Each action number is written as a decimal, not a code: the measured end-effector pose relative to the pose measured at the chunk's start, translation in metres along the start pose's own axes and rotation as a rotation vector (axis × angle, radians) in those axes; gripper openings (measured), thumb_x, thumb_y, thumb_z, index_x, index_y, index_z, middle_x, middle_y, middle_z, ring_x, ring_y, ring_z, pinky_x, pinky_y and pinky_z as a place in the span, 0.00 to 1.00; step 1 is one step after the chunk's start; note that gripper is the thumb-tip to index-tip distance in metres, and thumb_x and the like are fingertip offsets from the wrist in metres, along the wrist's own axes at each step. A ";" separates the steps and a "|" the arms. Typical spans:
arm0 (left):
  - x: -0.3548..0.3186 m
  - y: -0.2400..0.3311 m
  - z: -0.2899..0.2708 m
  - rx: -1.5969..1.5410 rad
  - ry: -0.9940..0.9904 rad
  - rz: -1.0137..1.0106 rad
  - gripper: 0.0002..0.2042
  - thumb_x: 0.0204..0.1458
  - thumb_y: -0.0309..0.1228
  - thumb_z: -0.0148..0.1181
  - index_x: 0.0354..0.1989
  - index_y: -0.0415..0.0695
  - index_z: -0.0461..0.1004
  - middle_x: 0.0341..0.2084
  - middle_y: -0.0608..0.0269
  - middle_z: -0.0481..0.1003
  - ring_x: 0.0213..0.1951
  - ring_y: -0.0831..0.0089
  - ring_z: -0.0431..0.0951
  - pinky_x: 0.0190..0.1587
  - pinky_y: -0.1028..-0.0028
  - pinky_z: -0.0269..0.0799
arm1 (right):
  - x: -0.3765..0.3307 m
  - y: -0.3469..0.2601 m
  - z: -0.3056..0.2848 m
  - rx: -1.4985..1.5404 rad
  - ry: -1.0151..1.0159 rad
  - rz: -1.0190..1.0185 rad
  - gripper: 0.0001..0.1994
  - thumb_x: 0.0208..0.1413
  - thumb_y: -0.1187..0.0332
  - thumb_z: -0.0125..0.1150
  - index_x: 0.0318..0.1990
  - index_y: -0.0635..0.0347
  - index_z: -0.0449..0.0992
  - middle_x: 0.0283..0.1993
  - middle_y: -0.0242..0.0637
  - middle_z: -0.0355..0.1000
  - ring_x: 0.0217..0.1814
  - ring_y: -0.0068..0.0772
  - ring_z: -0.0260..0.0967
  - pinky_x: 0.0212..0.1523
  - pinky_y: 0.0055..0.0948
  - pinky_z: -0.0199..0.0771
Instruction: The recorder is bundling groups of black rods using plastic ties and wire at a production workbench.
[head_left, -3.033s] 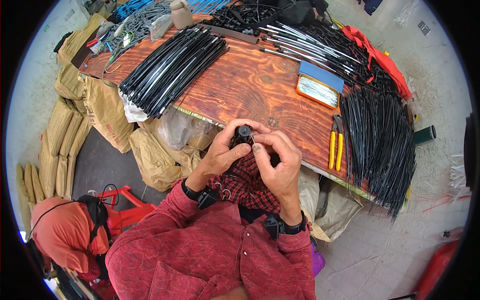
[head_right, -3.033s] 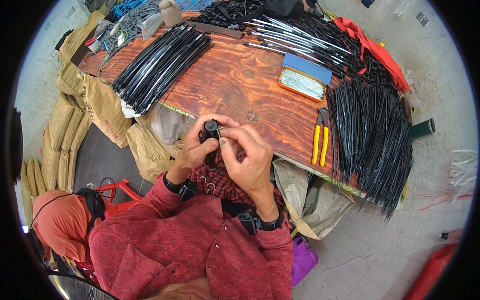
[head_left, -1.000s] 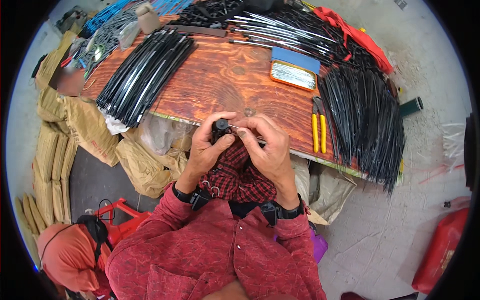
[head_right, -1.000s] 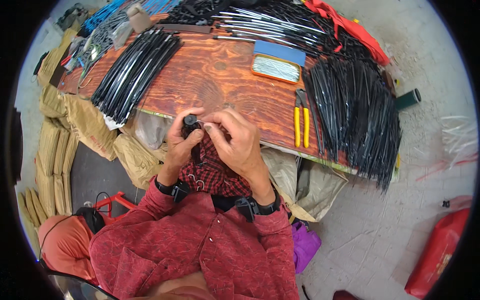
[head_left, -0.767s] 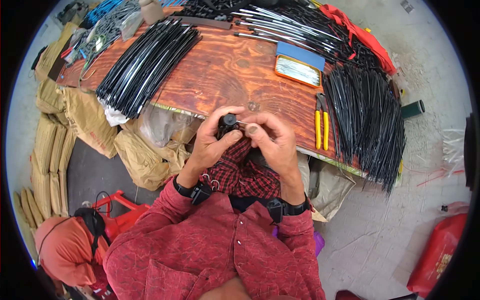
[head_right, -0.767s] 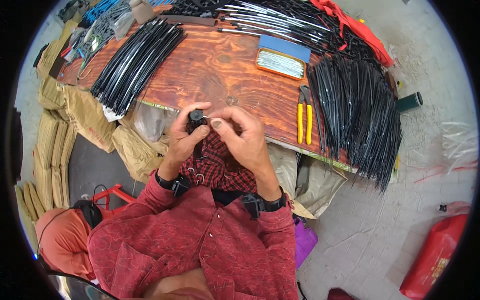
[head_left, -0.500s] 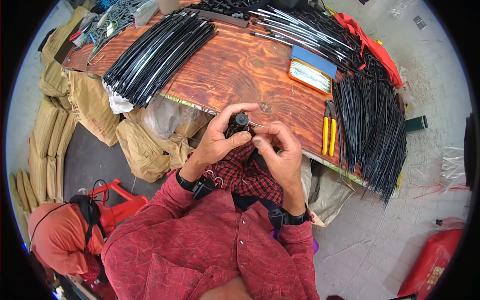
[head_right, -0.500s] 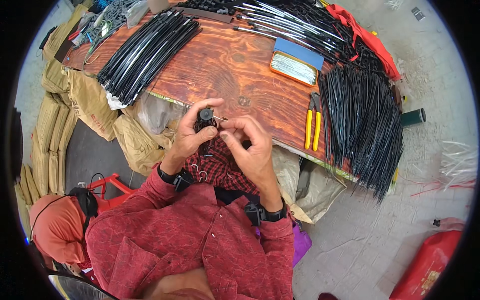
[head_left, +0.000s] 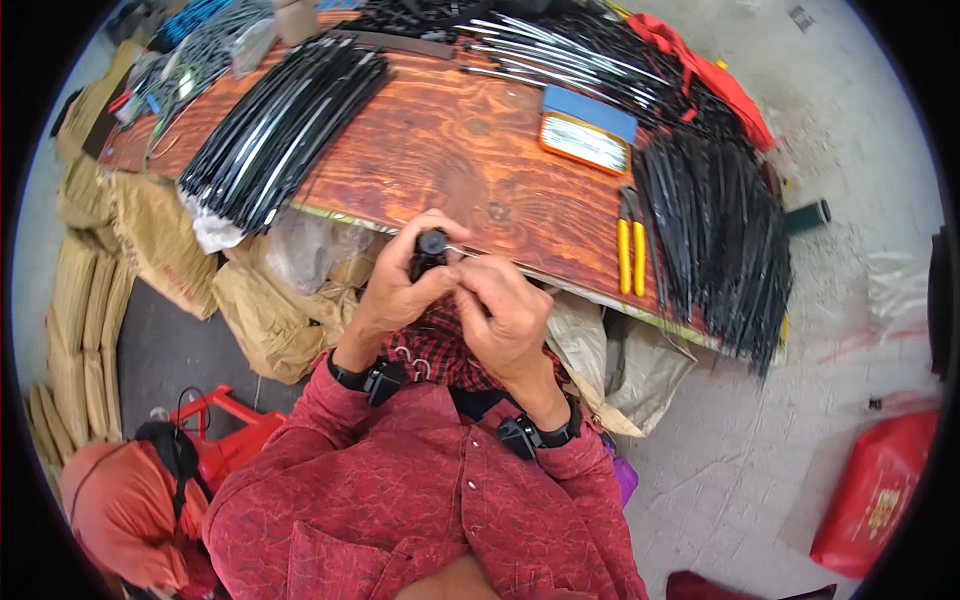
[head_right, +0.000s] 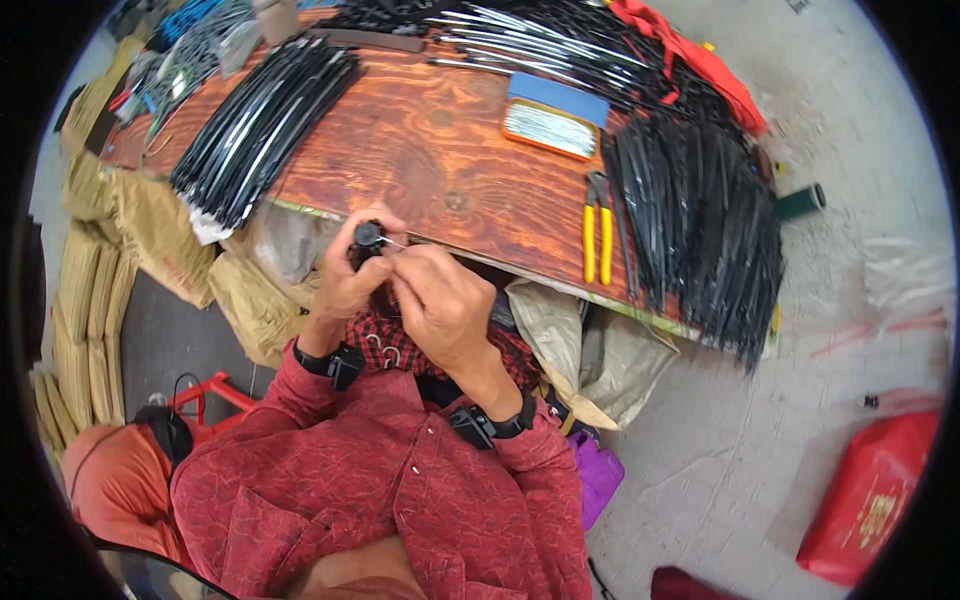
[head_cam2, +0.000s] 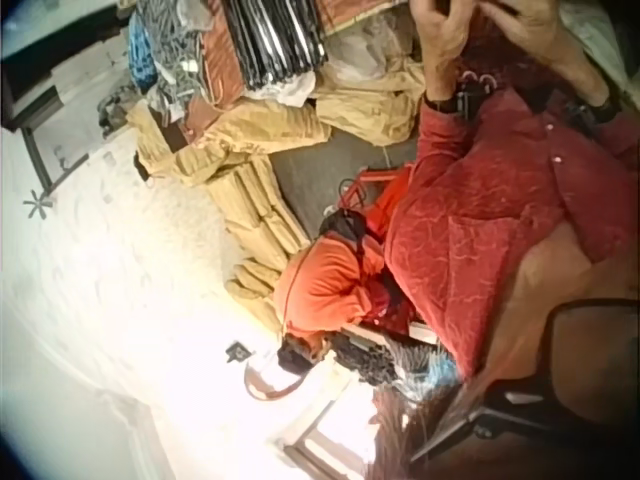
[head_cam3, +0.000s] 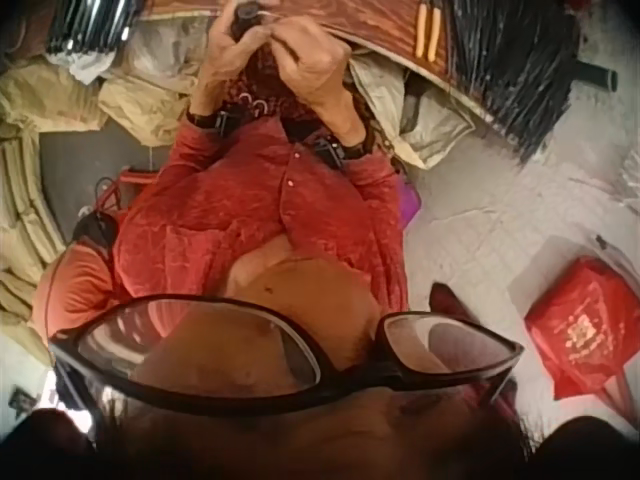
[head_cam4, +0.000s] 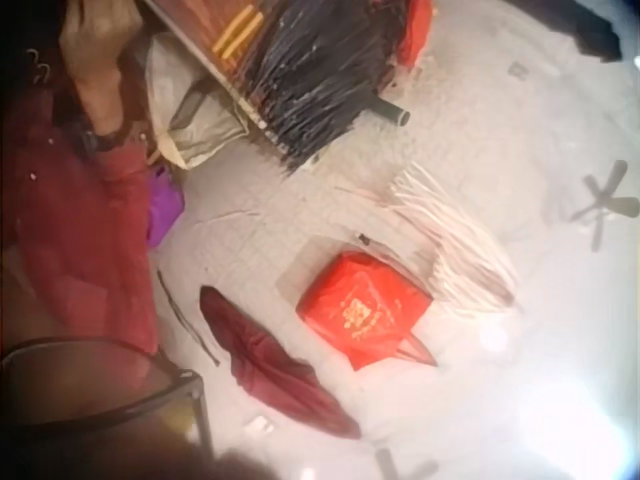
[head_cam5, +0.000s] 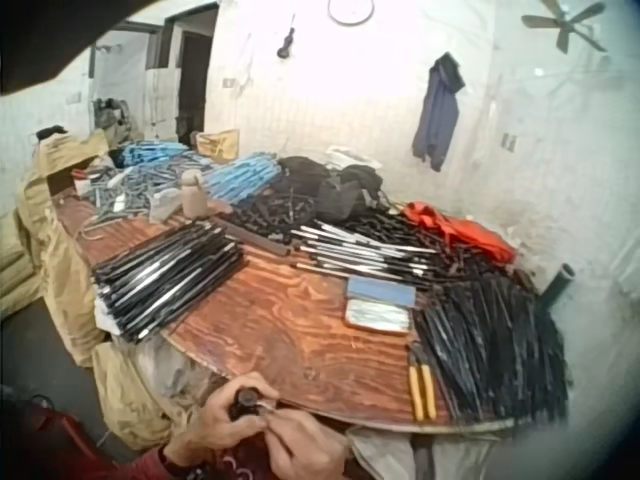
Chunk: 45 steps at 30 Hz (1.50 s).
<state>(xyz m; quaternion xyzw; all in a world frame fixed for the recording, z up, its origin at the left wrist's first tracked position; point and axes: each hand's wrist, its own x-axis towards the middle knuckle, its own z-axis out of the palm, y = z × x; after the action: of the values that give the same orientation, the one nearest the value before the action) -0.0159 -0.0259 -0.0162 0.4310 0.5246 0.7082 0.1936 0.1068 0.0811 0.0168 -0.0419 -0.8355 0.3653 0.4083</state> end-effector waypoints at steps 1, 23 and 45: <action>0.000 -0.001 0.000 -0.009 0.010 0.009 0.17 0.55 0.30 0.64 0.51 0.39 0.71 0.38 0.66 0.68 0.38 0.79 0.69 0.44 0.77 0.66 | 0.000 0.001 0.000 0.013 -0.003 0.023 0.10 0.45 0.83 0.69 0.37 0.64 0.81 0.35 0.43 0.78 0.36 0.41 0.79 0.35 0.31 0.78; 0.004 0.003 0.001 0.020 0.004 -0.031 0.15 0.52 0.24 0.64 0.49 0.42 0.73 0.34 0.74 0.69 0.35 0.85 0.67 0.41 0.81 0.66 | 0.009 0.097 -0.136 0.342 -0.102 0.932 0.14 0.64 0.60 0.56 0.34 0.64 0.75 0.28 0.36 0.74 0.27 0.26 0.72 0.30 0.27 0.73; 0.004 0.014 -0.005 -0.049 -0.094 -0.090 0.29 0.46 0.26 0.59 0.62 0.38 0.69 0.56 0.59 0.73 0.56 0.73 0.71 0.62 0.70 0.64 | 0.003 0.013 -0.065 -0.628 -0.275 -0.150 0.22 0.47 0.78 0.58 0.52 0.57 0.80 0.59 0.43 0.71 0.59 0.49 0.68 0.55 0.44 0.67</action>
<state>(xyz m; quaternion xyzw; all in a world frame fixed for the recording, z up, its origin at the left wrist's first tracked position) -0.0194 -0.0310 -0.0024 0.4348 0.5162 0.6905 0.2603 0.1482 0.1291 0.0361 -0.0544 -0.9551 0.0616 0.2847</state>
